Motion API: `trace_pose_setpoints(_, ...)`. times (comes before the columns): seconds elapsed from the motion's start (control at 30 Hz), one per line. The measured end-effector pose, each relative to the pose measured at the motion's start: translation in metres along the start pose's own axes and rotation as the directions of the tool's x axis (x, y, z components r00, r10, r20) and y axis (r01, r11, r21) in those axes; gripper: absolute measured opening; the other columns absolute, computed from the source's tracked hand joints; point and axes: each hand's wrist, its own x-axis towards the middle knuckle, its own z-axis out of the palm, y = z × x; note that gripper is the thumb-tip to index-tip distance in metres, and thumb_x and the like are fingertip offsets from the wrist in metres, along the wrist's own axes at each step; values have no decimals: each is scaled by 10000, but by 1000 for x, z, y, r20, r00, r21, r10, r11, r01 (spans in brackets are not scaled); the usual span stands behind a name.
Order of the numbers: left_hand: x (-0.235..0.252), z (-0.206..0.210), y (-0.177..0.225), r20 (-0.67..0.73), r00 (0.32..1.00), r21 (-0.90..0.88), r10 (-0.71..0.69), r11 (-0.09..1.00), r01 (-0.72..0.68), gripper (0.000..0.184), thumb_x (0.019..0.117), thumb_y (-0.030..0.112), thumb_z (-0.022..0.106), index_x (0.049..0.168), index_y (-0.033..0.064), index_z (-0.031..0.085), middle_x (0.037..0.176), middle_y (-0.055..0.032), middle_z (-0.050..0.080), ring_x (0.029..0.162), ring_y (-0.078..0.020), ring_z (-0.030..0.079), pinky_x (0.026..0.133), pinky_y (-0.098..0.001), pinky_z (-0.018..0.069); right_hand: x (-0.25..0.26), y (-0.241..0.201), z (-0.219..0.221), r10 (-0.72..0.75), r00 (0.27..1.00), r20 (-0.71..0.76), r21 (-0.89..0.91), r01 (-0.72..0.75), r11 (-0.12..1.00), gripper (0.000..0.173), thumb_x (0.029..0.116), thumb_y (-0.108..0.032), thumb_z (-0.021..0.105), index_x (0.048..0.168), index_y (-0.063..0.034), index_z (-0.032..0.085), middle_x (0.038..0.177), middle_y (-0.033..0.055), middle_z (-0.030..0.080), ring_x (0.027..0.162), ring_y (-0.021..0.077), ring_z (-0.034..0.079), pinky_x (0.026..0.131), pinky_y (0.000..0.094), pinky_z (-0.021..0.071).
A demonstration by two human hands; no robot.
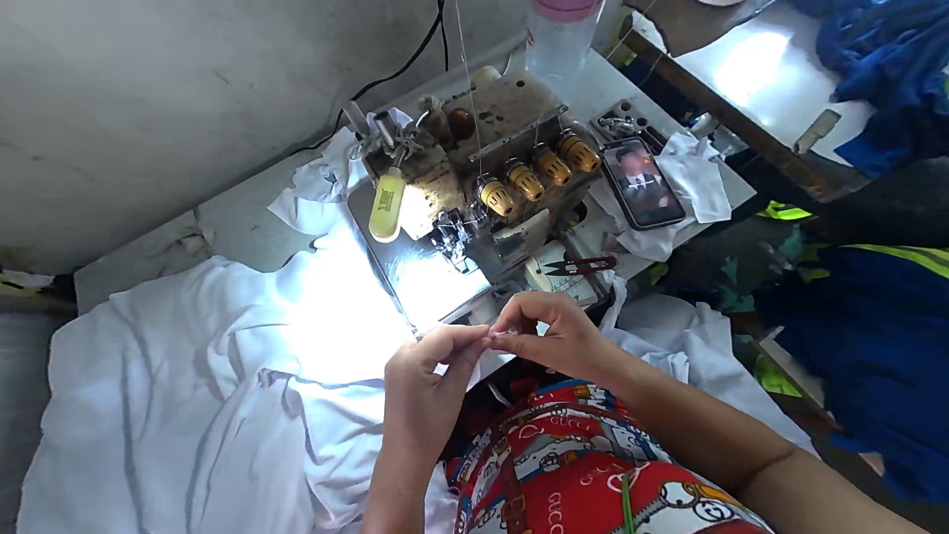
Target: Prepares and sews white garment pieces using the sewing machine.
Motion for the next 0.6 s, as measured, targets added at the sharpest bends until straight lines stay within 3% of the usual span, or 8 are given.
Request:
trace_pose_setpoints(0.1, 0, -2, 0, 13, 999, 54, 38, 998, -38, 186, 986, 246, 654, 946, 85, 739, 863, 69, 719, 823, 66, 634, 775, -108, 511, -2, 2, -2, -8, 1000, -2, 18, 8, 1000, 154, 938, -149, 715, 951, 4, 706, 867, -33, 670, 700, -87, 537, 634, 92, 451)
trace_pose_setpoints(0.2, -1, -4, -6, 37, 997, 41, 64, 997, -65, 278, 1048, 315, 563, 981, 71, 678, 915, 59, 697, 911, 66, 629, 860, -128, 510, -3, 3, -1, -60, 998, 20, -14, 60, 998, 185, 963, -151, 688, 1009, 24, 726, 1095, 68, 664, 777, -76, 544, 671, 77, 461)
trace_pose_setpoints(0.23, -1, -4, -7, 58, 996, 14, 67, 998, -68, 281, 1044, 336, 569, 1006, 75, 665, 947, 56, 703, 950, 58, 637, 891, -140, 517, -2, 3, -1, -68, 998, 20, -15, 68, 998, 184, 966, -146, 682, 1014, 26, 726, 1098, 73, 665, 786, -72, 553, 680, 80, 469)
trace_pose_setpoints(0.3, -2, -3, -8, 97, 993, -27, 70, 997, -67, 298, 994, 378, 643, 1062, 88, 655, 986, 55, 706, 979, 32, 643, 917, -167, 519, -2, 5, -2, -84, 996, 20, -5, 84, 996, 185, 975, -151, 677, 1004, 28, 713, 997, 46, 676, 765, -63, 554, 675, 93, 467)
trace_pose_setpoints(0.4, -2, -2, -6, 52, 995, -27, 83, 996, -81, 163, 965, 285, 695, 972, 122, 705, 897, 82, 718, 878, 40, 656, 842, -145, 537, -2, 5, -4, -92, 995, 31, 14, 92, 996, 191, 967, -162, 689, 979, 28, 710, 896, 10, 661, 725, -74, 526, 651, 86, 442)
trace_pose_setpoints(0.6, 1, 5, -3, -9, 998, -142, 60, 988, -61, 149, 1037, 252, 590, 997, 125, 658, 944, 116, 691, 929, 59, 640, 877, -151, 534, -2, 4, -5, -149, 989, 22, 6, 149, 989, 241, 977, -203, 689, 914, 28, 669, 834, 3, 625, 708, -69, 513, 640, 84, 428)
